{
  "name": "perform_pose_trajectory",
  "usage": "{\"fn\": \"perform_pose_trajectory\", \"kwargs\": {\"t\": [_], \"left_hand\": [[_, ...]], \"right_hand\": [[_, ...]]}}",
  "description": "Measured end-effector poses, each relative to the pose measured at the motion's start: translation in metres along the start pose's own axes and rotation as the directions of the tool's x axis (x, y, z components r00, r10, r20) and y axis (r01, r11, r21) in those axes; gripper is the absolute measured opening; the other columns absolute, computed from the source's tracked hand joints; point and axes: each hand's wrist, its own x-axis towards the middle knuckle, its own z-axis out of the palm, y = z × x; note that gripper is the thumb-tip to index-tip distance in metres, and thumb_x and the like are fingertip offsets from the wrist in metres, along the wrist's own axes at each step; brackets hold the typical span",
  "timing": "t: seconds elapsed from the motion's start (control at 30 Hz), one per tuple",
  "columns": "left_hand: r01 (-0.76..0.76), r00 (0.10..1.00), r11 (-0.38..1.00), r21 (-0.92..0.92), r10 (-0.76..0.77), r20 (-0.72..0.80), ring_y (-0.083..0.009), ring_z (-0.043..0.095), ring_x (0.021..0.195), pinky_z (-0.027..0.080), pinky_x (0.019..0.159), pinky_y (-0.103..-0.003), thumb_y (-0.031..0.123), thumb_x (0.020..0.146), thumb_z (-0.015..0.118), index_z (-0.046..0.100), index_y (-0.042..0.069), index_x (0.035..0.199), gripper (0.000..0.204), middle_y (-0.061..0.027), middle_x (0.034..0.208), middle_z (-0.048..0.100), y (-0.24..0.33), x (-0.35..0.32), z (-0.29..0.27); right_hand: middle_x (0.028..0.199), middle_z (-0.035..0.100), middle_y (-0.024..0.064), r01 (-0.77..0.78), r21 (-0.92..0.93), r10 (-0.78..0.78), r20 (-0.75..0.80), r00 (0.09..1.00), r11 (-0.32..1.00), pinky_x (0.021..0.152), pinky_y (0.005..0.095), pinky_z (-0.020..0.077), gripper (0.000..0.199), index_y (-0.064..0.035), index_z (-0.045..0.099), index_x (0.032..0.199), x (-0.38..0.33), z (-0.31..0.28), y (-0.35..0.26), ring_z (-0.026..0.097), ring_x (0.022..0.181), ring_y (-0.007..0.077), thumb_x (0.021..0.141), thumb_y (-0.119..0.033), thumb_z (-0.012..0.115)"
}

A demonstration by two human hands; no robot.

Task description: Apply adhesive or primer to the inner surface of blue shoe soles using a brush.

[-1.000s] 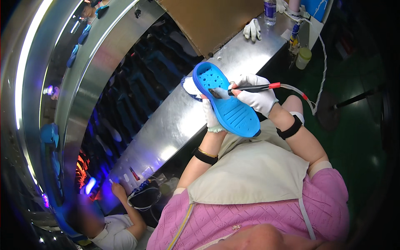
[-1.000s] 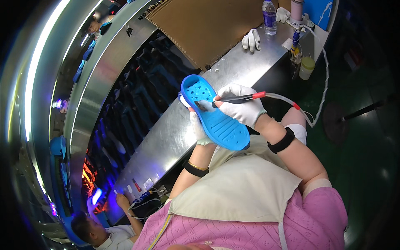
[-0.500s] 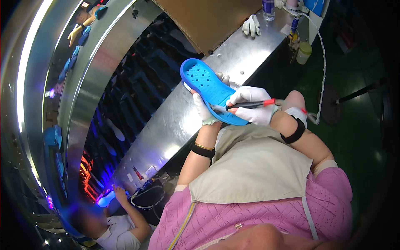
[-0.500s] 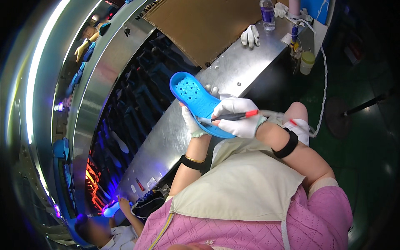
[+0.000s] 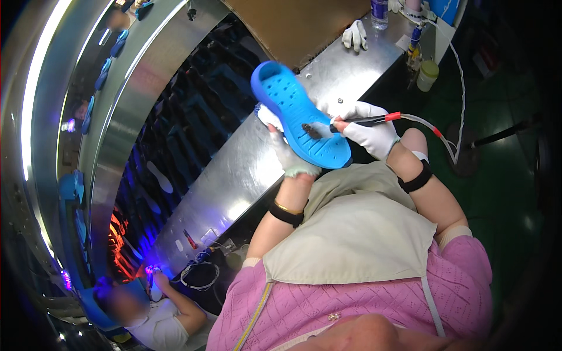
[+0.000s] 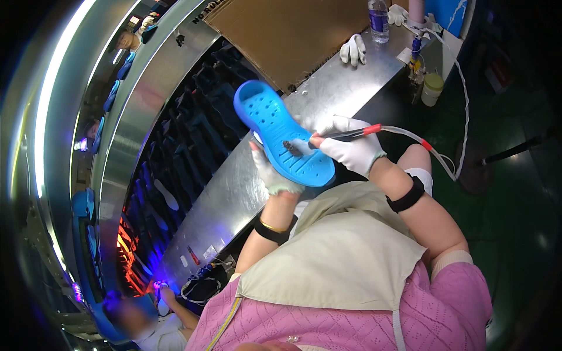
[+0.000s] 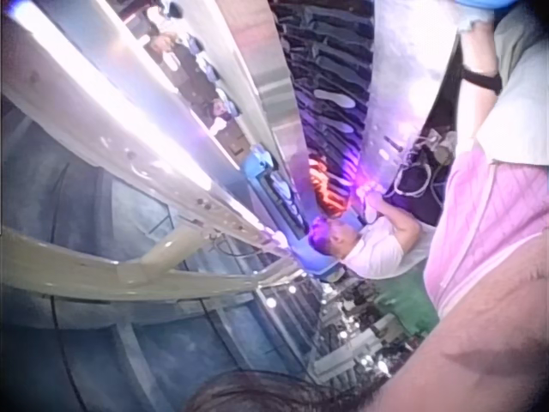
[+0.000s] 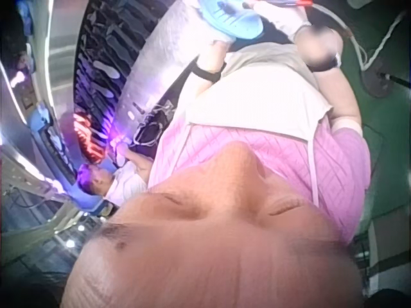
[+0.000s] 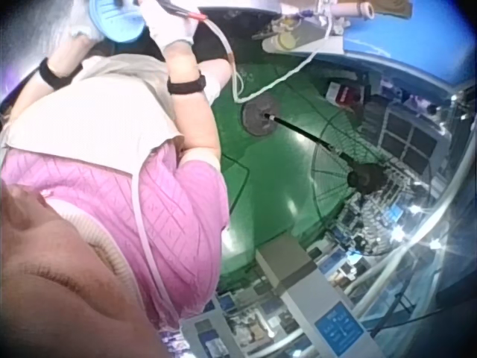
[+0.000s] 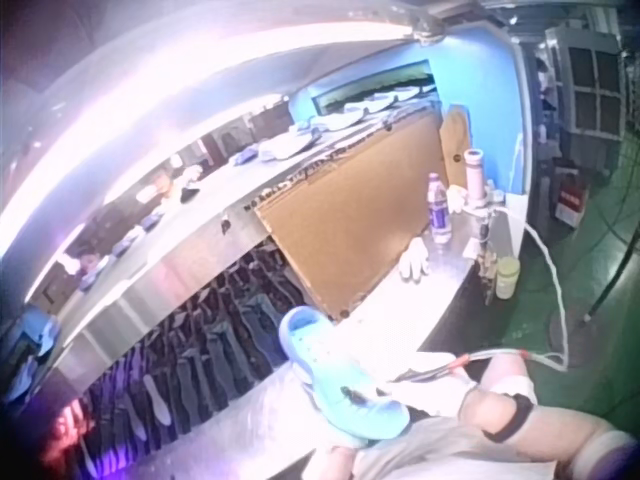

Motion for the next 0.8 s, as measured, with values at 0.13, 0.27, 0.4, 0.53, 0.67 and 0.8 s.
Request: {"fn": "perform_pose_trajectory", "kwargs": {"t": [0.13,0.27,0.4,0.53,0.67,0.8], "left_hand": [[0.047,0.992,0.999,-0.020,-0.044,0.120,-0.0359,0.049,0.112,0.041,0.095,-0.049,0.067,0.082,0.037,0.031,0.010,0.137,0.079,-0.0174,0.131,0.043,-0.013,-0.006,0.018],[0.009,0.998,1.000,-0.024,-0.007,0.061,-0.0353,0.050,0.111,0.042,0.094,-0.049,0.069,0.080,0.038,0.035,0.011,0.135,0.080,-0.0154,0.130,0.045,-0.008,0.006,0.004],[-0.066,0.996,0.997,0.036,0.064,0.069,-0.0329,0.049,0.113,0.039,0.098,-0.048,0.071,0.079,0.039,0.038,0.012,0.133,0.080,-0.0138,0.126,0.049,-0.007,0.007,0.010],[-0.031,0.994,0.995,0.099,0.021,0.109,-0.0312,0.049,0.115,0.037,0.100,-0.047,0.070,0.080,0.039,0.039,0.013,0.133,0.078,-0.0127,0.126,0.049,0.000,0.008,0.008],[0.022,0.986,0.999,0.045,-0.030,0.166,-0.0319,0.048,0.116,0.037,0.100,-0.047,0.068,0.080,0.040,0.037,0.011,0.134,0.079,-0.0148,0.128,0.048,0.008,0.009,0.003],[0.082,0.988,0.995,0.053,-0.089,0.125,-0.0377,0.046,0.117,0.037,0.099,-0.049,0.069,0.080,0.040,0.034,0.009,0.136,0.082,-0.0189,0.129,0.045,0.010,0.012,0.008]], "right_hand": [[0.082,0.061,-0.0020,0.042,0.183,-0.046,0.017,0.999,0.982,0.069,0.0208,0.0441,0.009,-0.0044,0.063,0.088,-0.002,0.001,0.010,0.054,0.075,0.0043,0.080,-0.007,0.066],[0.083,0.063,0.0013,0.113,0.004,-0.113,0.079,0.991,0.994,0.071,0.0235,0.0471,0.011,-0.0038,0.063,0.086,-0.023,0.024,0.000,0.059,0.077,0.0076,0.077,-0.006,0.070],[0.083,0.064,0.0068,0.127,-0.124,-0.134,-0.050,0.990,0.984,0.069,0.0240,0.0484,0.013,-0.0029,0.064,0.083,-0.021,0.013,0.006,0.062,0.076,0.0118,0.074,-0.007,0.072],[0.076,0.063,0.0042,0.459,-0.269,-0.454,0.085,0.887,0.847,0.066,0.0235,0.0479,0.010,-0.0047,0.064,0.080,-0.024,0.024,-0.001,0.060,0.071,0.0112,0.075,-0.008,0.072],[0.084,0.066,0.0040,0.037,0.020,-0.038,0.065,0.997,0.999,0.072,0.0232,0.0492,0.012,-0.0030,0.062,0.084,-0.019,0.026,0.014,0.061,0.079,0.0091,0.076,-0.005,0.071],[0.084,0.064,0.0048,0.379,-0.010,-0.376,0.111,0.920,0.925,0.072,0.0238,0.0478,0.011,-0.0034,0.061,0.085,-0.017,0.022,0.011,0.060,0.078,0.0104,0.077,-0.003,0.070]]}}
